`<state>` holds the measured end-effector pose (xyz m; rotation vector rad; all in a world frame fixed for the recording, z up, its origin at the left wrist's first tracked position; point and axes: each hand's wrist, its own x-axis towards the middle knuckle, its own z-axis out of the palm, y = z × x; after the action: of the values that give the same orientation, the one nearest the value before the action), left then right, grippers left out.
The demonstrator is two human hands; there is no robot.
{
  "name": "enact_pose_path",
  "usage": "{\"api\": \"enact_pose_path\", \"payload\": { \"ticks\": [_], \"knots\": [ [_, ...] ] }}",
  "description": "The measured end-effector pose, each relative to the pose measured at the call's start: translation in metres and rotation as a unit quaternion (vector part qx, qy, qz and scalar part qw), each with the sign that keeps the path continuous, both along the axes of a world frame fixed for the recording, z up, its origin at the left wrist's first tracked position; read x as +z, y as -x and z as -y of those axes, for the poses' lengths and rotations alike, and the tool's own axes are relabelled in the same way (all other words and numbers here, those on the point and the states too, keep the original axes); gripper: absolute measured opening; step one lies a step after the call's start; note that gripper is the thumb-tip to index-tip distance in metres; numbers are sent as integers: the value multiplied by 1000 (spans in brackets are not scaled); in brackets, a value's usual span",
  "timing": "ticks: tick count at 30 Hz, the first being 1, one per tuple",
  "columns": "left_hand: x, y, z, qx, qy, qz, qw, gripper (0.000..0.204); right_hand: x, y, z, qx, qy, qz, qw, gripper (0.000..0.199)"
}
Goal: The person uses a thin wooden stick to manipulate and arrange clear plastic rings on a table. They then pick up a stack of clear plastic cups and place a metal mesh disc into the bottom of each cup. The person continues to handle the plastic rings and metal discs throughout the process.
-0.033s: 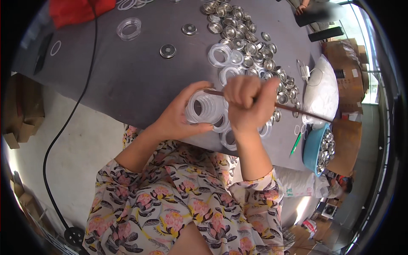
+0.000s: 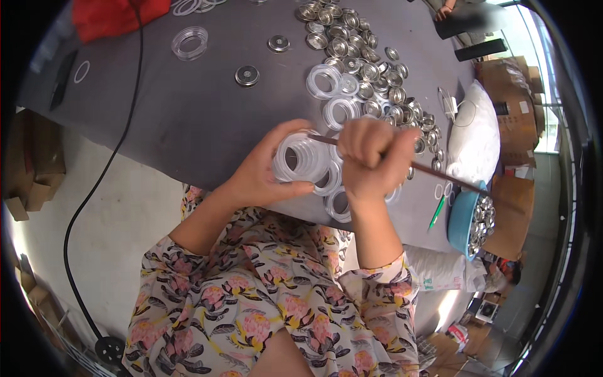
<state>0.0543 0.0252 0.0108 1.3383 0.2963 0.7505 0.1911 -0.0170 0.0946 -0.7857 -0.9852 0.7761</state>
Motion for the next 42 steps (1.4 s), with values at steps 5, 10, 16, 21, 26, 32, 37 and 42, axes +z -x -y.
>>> {"api": "enact_pose_path", "payload": {
  "ticks": [5, 10, 16, 21, 26, 32, 37, 42],
  "knots": [
    [7, 4, 16, 263, -394, -36, 880, 68, 6, -32, 44, -47, -67, -96, 992, 61],
    [7, -11, 64, 154, -564, -63, 809, 32, -7, -32, 64, -133, -65, -104, 983, 62],
    [-17, -26, 75, 103, -563, -263, 777, 40, -8, -35, 82, -171, -63, -105, 978, 62],
    [-22, -24, 72, 84, -513, -241, 819, 36, -12, -35, 91, -185, -69, -98, 975, 62],
    [10, 0, 80, 111, -498, -124, 851, 25, -10, -39, 94, -198, -94, -111, 969, 62],
    [79, 25, 25, 205, -556, -140, 793, 22, -9, -34, 87, -169, -86, -109, 976, 62],
    [77, 25, 1, 100, -486, -198, 846, 22, 6, -29, 78, -127, -103, -104, 981, 62],
    [66, 27, -14, 79, -522, -187, 828, 27, 22, -17, 60, -50, -114, -111, 986, 63]
  ]
}}
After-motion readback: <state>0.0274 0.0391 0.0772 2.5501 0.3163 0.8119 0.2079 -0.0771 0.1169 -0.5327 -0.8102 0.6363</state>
